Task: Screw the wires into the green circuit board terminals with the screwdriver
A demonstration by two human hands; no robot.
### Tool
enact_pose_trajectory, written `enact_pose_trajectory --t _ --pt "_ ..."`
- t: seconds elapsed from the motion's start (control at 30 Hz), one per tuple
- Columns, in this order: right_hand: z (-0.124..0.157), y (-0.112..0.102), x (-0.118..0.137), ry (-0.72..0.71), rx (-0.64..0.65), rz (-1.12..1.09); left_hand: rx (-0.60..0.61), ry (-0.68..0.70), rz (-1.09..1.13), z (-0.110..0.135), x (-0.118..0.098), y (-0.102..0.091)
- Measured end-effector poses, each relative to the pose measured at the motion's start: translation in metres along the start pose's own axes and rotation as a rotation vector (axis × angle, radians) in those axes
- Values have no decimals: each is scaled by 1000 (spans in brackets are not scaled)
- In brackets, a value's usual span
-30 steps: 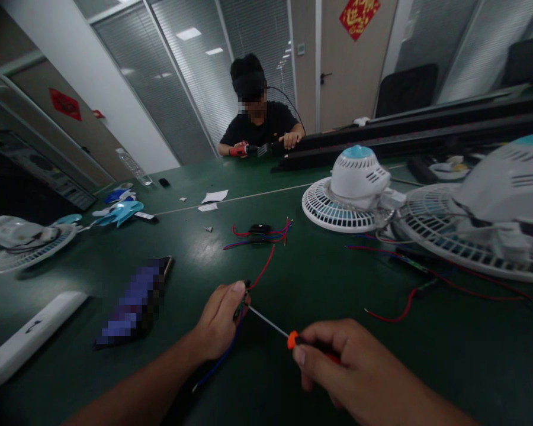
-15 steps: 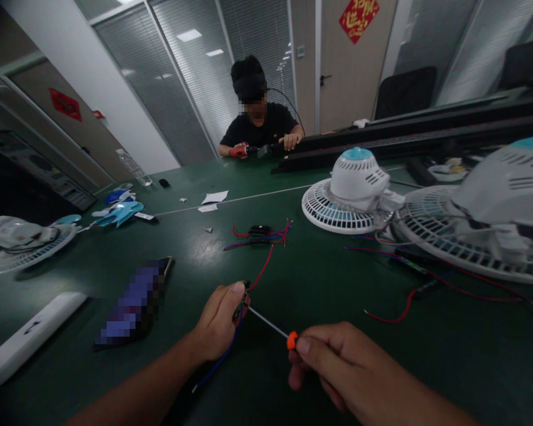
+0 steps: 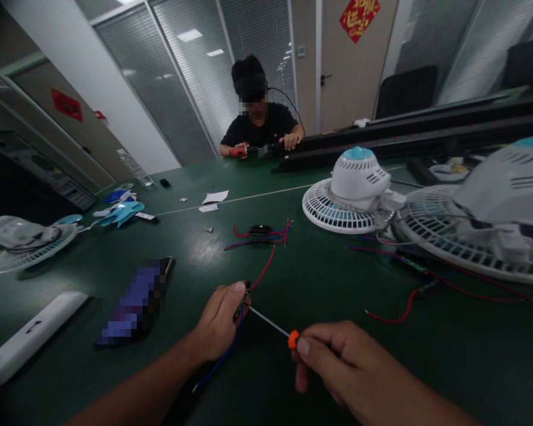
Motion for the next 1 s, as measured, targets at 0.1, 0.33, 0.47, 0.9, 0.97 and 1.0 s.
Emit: enact_pose_trajectory --t 0.1,0.33,0.47,0.9,0.97,1.0 --pt "1 1 -1 -1 -4 8 -6 -2 5 0 0 0" --pt "0 -1 1 -9 -4 43 1 -1 2 0 -1 0" --pt "0 -1 0 -5 -12 41 -20 -11 -1 0 0 0" --pt "-1 -1 1 -2 -10 71 -15 -16 2 1 -1 -1" --pt "-1 -1 1 -5 -12 80 -9 -14 15 1 1 0" --pt "-1 -1 1 -2 -11 84 -8 -10 15 0 2 0"
Point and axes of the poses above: each hand's wrist, its own z-axis away from the middle knuckle, its own y-axis out of the palm, x = y × z, the point moved 8 cm from there along -z, towards the middle knuckle, and after that the axes turned 15 degrees about x, right-handed, at the moved point
